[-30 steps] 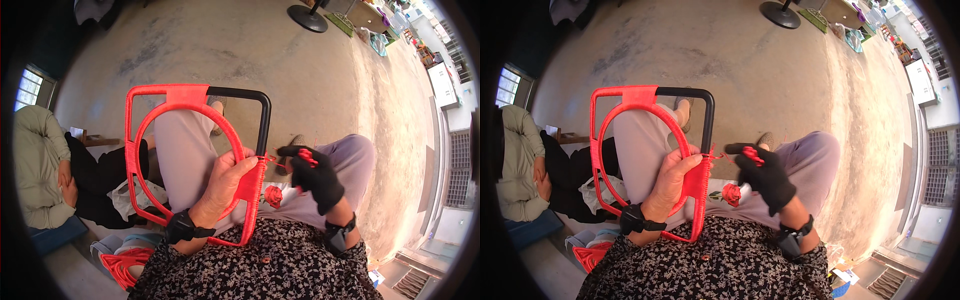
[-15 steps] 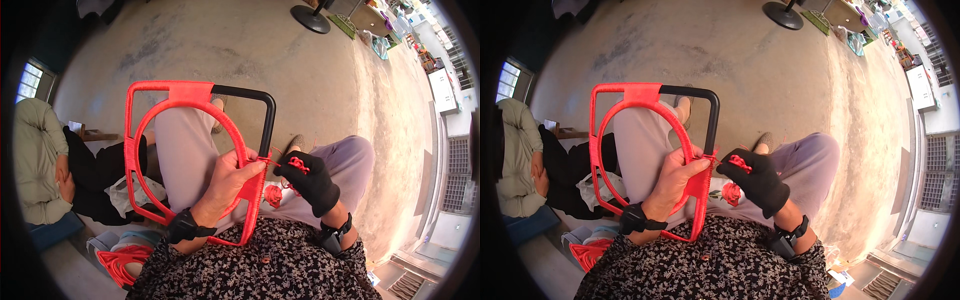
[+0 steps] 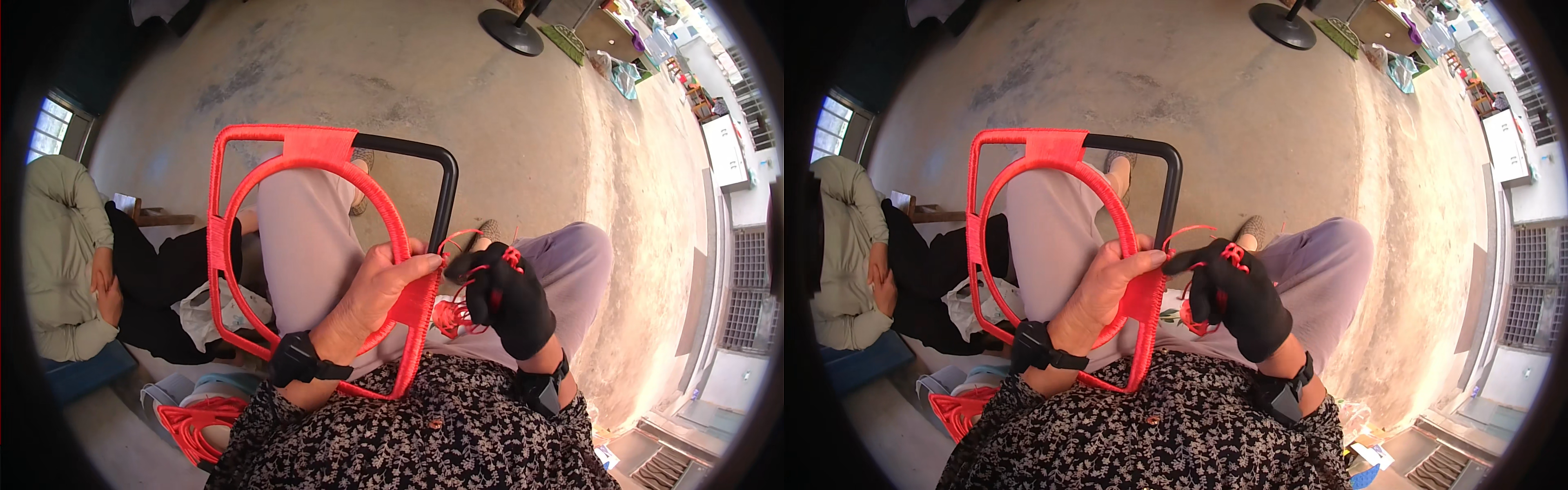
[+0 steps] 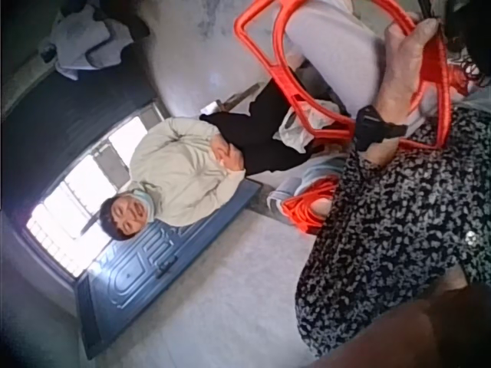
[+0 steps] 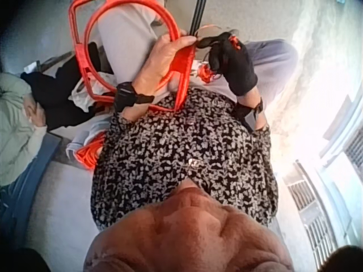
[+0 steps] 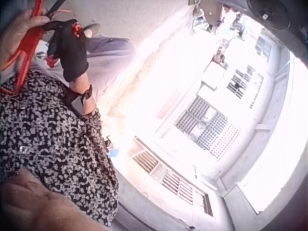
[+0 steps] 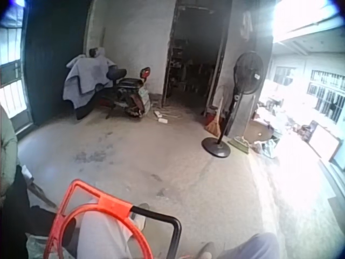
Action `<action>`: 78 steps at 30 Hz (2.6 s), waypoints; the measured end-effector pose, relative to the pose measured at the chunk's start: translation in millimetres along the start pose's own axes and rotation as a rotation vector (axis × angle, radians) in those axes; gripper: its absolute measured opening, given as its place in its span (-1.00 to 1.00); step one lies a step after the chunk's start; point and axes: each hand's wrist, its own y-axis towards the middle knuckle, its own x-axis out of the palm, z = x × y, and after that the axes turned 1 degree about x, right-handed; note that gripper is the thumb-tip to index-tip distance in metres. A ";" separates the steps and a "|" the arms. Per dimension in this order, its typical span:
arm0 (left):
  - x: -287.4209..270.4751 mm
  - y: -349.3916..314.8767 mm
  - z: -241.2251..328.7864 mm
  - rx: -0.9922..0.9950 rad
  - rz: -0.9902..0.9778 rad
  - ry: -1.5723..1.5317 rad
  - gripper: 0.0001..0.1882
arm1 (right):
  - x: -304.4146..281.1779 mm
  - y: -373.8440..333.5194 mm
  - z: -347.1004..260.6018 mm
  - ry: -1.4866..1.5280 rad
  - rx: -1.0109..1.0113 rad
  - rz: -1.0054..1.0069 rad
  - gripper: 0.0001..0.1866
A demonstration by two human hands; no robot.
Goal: Weaving red plastic cord around a black plastic chair frame.
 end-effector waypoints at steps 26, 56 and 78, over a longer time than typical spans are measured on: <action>0.1 -2.7 -10.3 0.035 0.167 -0.052 -0.92 | -9.4 34.3 40.4 -0.386 -0.137 0.127 -0.81; 4.5 -1.7 3.3 -0.092 0.041 0.014 -0.76 | -16.4 16.3 23.9 -0.176 -0.044 0.160 -0.66; 9.3 5.4 11.7 -0.123 0.084 0.063 -0.80 | -19.6 42.6 22.5 -0.573 -0.219 0.104 -0.85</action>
